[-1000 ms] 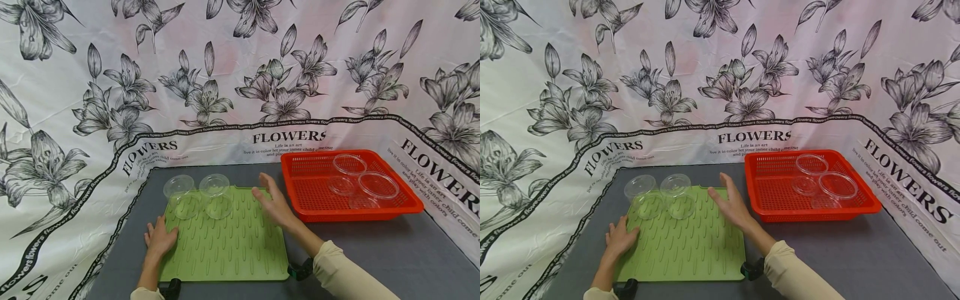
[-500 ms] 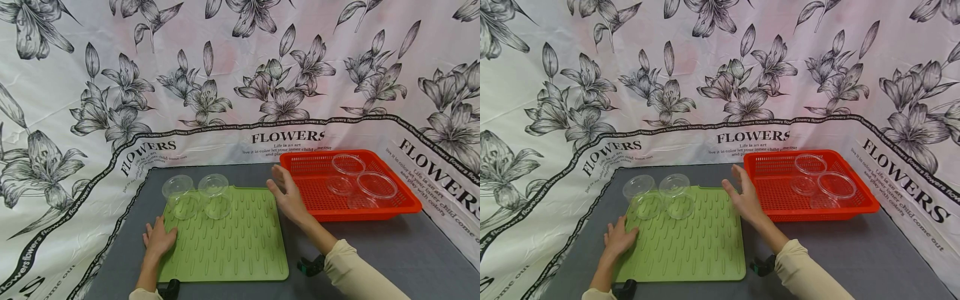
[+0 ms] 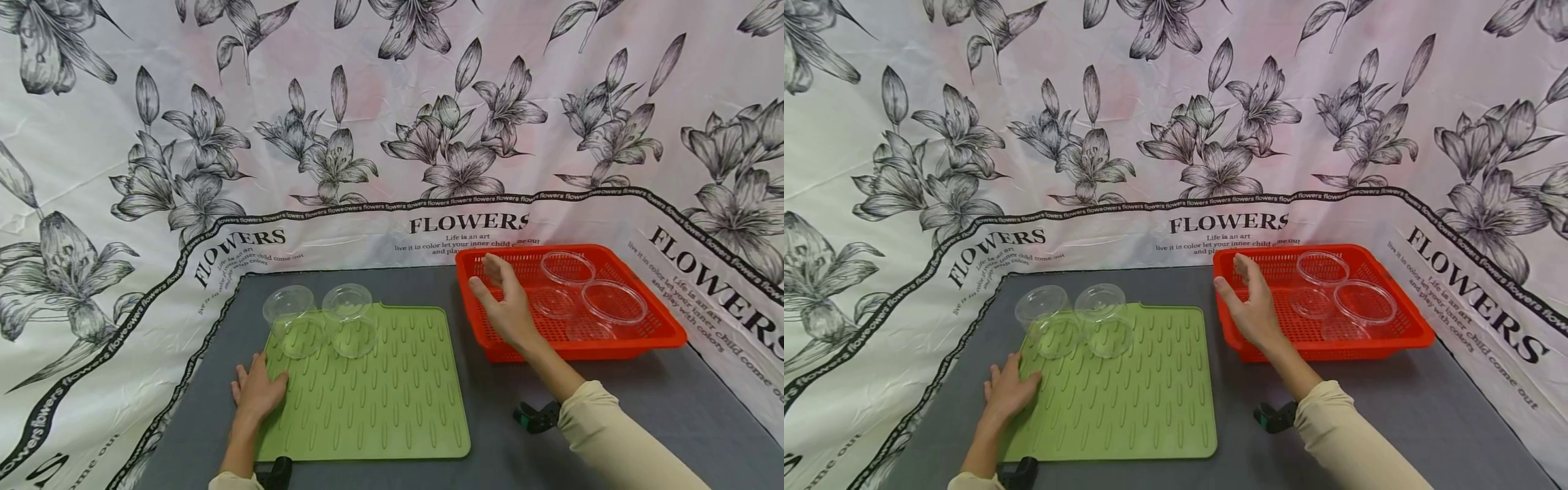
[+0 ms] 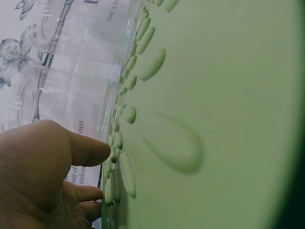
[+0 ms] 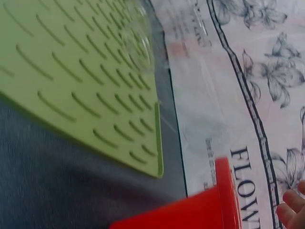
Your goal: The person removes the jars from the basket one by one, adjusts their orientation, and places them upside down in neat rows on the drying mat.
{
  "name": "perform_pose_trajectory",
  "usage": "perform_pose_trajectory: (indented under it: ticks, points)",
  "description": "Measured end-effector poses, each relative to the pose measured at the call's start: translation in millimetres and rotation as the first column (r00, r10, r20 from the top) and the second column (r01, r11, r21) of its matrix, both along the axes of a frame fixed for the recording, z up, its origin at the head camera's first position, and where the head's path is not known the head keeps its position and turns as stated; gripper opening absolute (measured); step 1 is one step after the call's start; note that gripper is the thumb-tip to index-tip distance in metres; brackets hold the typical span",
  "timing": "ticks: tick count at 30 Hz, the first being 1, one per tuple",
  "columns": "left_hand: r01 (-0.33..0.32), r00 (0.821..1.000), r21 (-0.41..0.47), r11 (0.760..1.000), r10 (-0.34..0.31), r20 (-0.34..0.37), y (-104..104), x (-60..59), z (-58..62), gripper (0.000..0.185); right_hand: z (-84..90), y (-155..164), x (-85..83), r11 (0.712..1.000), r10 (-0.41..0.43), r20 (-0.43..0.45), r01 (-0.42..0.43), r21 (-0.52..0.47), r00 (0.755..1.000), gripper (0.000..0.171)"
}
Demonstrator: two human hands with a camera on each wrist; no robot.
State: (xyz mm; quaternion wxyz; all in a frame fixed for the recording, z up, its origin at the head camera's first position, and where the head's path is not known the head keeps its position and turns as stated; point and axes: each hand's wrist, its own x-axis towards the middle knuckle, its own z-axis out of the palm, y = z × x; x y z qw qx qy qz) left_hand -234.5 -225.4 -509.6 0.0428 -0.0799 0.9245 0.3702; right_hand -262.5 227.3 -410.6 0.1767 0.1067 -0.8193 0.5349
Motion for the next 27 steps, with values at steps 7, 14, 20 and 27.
perform_pose_trajectory:
  ticks: [7,14,20,27]
  points:
    - [-0.005,1.000,0.006,1.000,0.005,0.008,0.5,1.8,1.6,0.077,-0.4,15.4,0.9,0.999,-0.037,0.009,0.037,0.015,0.999,0.067]
    - [0.003,1.000,0.015,1.000,-0.003,0.001,-0.1,1.8,-0.7,0.076,0.1,31.0,-2.7,0.994,-0.094,0.023,0.093,0.054,0.995,0.072]
    - [0.003,1.000,0.013,1.000,-0.003,0.001,0.0,1.0,0.0,0.076,-0.8,44.7,-4.9,0.984,-0.150,-0.004,0.150,0.093,0.989,0.076]
    - [0.001,1.000,0.015,1.000,-0.001,0.006,-0.6,0.6,0.5,0.077,2.5,57.5,-3.3,0.963,-0.226,-0.023,0.227,0.143,0.974,0.078]
